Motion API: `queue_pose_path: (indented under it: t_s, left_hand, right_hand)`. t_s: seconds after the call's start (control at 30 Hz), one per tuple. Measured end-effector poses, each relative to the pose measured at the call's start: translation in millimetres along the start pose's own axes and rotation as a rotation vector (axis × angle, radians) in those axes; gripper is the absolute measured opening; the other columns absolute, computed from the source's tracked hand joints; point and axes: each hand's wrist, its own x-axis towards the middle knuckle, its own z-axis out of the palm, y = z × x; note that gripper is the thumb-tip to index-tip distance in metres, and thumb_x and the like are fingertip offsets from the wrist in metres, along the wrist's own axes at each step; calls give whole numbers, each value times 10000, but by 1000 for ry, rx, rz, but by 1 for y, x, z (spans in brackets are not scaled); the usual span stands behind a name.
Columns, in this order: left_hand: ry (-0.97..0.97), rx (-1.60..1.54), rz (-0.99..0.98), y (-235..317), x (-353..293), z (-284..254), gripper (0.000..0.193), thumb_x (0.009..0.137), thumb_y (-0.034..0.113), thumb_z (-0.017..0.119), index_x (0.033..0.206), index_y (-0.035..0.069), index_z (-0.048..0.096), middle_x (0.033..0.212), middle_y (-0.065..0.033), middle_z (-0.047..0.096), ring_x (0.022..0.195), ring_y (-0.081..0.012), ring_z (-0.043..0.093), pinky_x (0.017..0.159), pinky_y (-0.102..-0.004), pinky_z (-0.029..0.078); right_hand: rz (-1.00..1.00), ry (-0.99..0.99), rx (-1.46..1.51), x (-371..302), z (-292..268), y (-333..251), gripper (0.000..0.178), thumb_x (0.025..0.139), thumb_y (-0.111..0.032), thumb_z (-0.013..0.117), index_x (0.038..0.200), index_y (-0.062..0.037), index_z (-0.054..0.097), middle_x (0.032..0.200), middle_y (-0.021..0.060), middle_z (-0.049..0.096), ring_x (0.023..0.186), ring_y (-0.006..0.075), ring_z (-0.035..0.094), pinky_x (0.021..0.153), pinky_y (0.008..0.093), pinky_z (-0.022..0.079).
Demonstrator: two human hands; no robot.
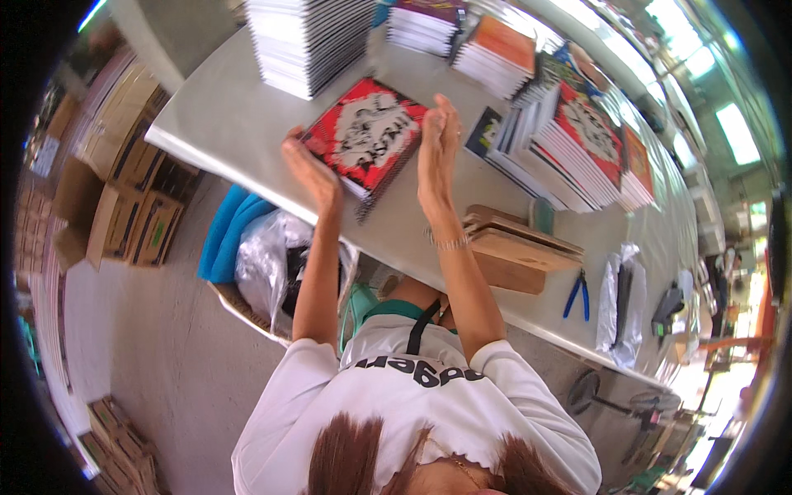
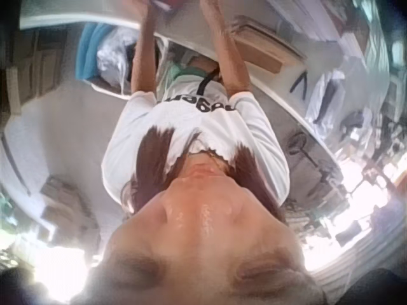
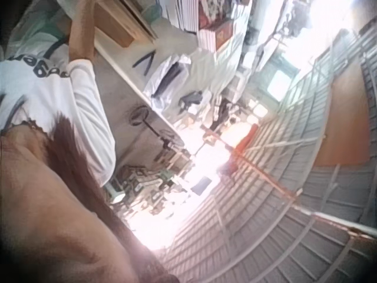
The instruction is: The person assembles spiral notebooks by picking up a front and back cover, placing them on a wooden jig, and threading a metal spiral coil through the pre-punched holes of the covers.
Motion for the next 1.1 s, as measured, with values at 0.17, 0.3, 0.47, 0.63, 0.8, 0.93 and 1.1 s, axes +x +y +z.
queue_pose_path:
  t_s: [0.17,0.3,0.47,0.63,0.8,0.93,1.1]
  left_hand:
    - [-13,-68,6,-4,2,-13,598,1038,470,266,1180,-51,525,1129,-145,525,1042,-237,497,963,-369,380]
    - [22,-106,-19,3,2,-21,551,1039,457,280,1242,4,518,1162,-131,526,1081,-228,485,978,-364,351]
    - [56,29,145,45,-16,-31,595,1029,494,270,1198,-35,485,1183,-149,462,1114,-261,433,1024,-396,315]
    - [86,76,185,84,-38,-28,552,1030,478,297,1197,-15,480,1147,-113,440,1100,-229,425,1009,-371,309]
    - [45,65,229,98,-58,-26,493,1029,433,342,1171,-13,499,1107,-91,452,1077,-206,439,988,-345,310]
    - [-30,-6,294,105,-76,-19,378,1023,341,425,1143,-6,512,1089,-74,455,1065,-184,441,980,-342,311]
    - [-168,-25,234,111,-111,-5,235,999,235,522,1019,6,567,1027,-49,513,973,-156,472,936,-293,358]
  right_hand:
    - [-331,-39,-252,13,-116,-104,401,919,-289,620,1256,-85,547,1260,141,514,1245,278,398,1072,417,269]
    - [-272,97,-517,89,-280,-79,518,883,-355,674,1312,-101,533,1197,79,566,1144,217,490,1005,379,355]
    - [211,252,-312,123,-362,2,666,844,-399,722,1362,-50,489,1238,74,556,1036,191,562,871,320,458]
    - [436,142,-146,123,-390,51,372,815,-292,768,1081,-64,643,913,5,671,773,79,610,624,249,475]
    - [180,176,-102,106,-403,41,374,805,-147,760,1121,-30,597,905,2,674,785,71,615,685,220,488]
    - [149,392,83,59,-415,32,345,801,3,699,1117,-78,586,906,-24,636,831,75,582,735,230,456]
    - [111,404,633,-20,-412,23,261,883,13,629,1108,-114,591,964,-39,613,865,67,572,792,341,525]
